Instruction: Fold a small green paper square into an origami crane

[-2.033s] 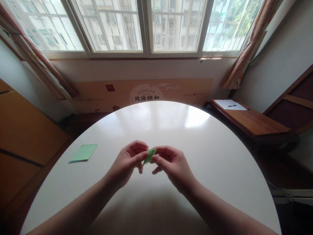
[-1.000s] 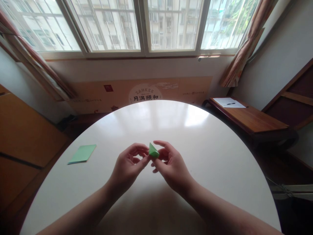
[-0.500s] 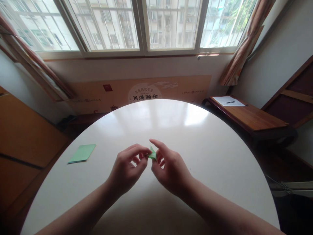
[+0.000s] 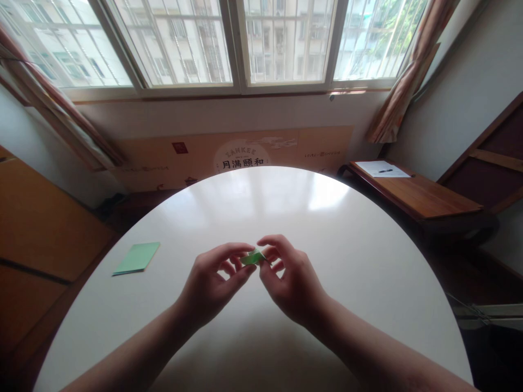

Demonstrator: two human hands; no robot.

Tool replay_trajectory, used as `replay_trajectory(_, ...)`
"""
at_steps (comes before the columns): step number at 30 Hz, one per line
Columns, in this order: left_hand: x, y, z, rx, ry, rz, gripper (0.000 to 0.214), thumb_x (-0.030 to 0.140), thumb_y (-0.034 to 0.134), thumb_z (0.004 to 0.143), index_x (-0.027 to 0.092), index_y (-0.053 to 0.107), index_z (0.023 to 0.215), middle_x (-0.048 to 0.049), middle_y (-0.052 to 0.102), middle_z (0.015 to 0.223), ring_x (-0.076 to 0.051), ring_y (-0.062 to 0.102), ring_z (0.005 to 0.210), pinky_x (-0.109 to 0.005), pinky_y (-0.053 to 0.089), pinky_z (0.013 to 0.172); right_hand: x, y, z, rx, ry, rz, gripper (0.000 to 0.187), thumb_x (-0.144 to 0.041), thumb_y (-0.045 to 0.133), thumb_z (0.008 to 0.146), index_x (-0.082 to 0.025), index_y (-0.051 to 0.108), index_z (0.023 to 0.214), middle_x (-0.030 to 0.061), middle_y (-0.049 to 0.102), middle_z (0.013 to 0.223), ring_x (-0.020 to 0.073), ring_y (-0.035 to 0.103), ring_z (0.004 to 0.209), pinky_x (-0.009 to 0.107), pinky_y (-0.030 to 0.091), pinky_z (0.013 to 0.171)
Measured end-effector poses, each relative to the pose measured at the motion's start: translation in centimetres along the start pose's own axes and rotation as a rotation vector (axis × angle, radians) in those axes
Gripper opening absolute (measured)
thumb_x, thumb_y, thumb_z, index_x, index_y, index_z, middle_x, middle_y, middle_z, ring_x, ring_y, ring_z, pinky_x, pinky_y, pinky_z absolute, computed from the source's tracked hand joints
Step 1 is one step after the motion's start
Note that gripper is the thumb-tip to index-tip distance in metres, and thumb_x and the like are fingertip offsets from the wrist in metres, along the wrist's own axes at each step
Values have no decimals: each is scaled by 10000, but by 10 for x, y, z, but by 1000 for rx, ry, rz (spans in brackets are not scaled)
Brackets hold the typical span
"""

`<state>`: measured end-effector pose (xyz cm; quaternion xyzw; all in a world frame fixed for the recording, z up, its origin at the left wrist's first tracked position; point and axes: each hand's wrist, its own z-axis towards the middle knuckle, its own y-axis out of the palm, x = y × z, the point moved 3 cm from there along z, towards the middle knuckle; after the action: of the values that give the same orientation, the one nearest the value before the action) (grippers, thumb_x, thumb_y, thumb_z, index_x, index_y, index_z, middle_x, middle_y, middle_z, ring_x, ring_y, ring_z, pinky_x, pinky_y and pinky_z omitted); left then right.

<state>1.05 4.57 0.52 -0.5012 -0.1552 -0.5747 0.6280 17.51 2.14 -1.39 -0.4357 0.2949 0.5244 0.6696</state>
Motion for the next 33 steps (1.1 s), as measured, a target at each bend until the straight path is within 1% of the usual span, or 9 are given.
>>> replay_trajectory(5, 0, -2, -1, 29, 18, 44, 202, 159, 665, 859, 215, 687, 1052, -44, 693, 927, -139, 631, 716, -219, 543, 554, 0, 1, -1, -13, 44, 106, 174, -152, 619, 866, -241, 569, 1008, 13, 700, 834, 178, 686, 714, 299, 575, 616)
replay_trajectory(8, -5, -1, -1, 54, -73, 22, 312, 219, 671, 864, 229, 633, 1173, -66, 649, 1026, -170, 634, 812, -237, 554, 572, 2, 2, 0, -23, 86, 176, 162, -168, 624, 875, -229, 580, 1019, 26, 691, 855, 184, 680, 724, 314, 575, 625)
replay_trajectory(11, -10, 3, -1, -2, -196, -94, 449, 299, 680, 867, 237, 540, 1289, -93, 614, 1130, -203, 646, 902, -252, 562, 577, 6, 3, 1, -36, 154, 270, 172, -190, 620, 889, -226, 565, 1048, 20, 673, 828, 178, 661, 690, 312, 567, 600)
replay_trajectory(14, -11, 4, -1, -21, -211, -126, 405, 313, 668, 875, 233, 559, 1257, -93, 613, 1134, -214, 636, 953, -259, 561, 609, 7, 4, 2, -36, 181, 291, 164, -197, 610, 895, -226, 560, 1048, 14, 663, 815, 168, 643, 673, 300, 557, 585)
replay_trajectory(17, -6, -1, -1, 43, -145, -51, 292, 282, 658, 875, 222, 616, 1158, -56, 631, 977, -182, 614, 839, -248, 524, 599, 4, 2, 2, 9, 121, 128, 180, -156, 613, 872, -231, 576, 1031, 8, 673, 802, 160, 637, 670, 267, 537, 565)
replay_trajectory(21, -4, 3, -3, -20, -188, -124, 196, 245, 601, 896, 199, 626, 1085, 15, 593, 701, -133, 542, 610, -230, 446, 519, -2, 1, 0, 32, -29, -94, 258, -96, 588, 847, -239, 588, 1062, 0, 700, 809, 148, 646, 661, 260, 542, 586)
replay_trajectory(24, -7, 9, -4, -30, -275, -204, 173, 195, 560, 883, 184, 638, 1037, 23, 589, 665, -124, 523, 570, -228, 419, 501, -6, 3, -2, 41, -152, -211, 296, -75, 585, 828, -237, 597, 1075, 1, 709, 832, 152, 650, 683, 280, 547, 624)
replay_trajectory(27, -8, 11, -4, 23, -318, -224, 160, 157, 541, 850, 170, 661, 955, 12, 609, 670, -125, 529, 572, -231, 418, 504, -9, 5, -4, 47, -246, -270, 302, -58, 588, 813, -234, 599, 1058, 1, 716, 855, 148, 643, 682, 285, 537, 632)
replay_trajectory(33, -3, 10, -4, 108, -279, -244, 155, 143, 538, 822, 163, 683, 873, 20, 608, 633, -114, 498, 535, -225, 412, 484, -9, 7, -4, 35, -197, -226, 284, -59, 597, 813, -234, 598, 1036, -14, 704, 823, 140, 641, 677, 274, 535, 629)
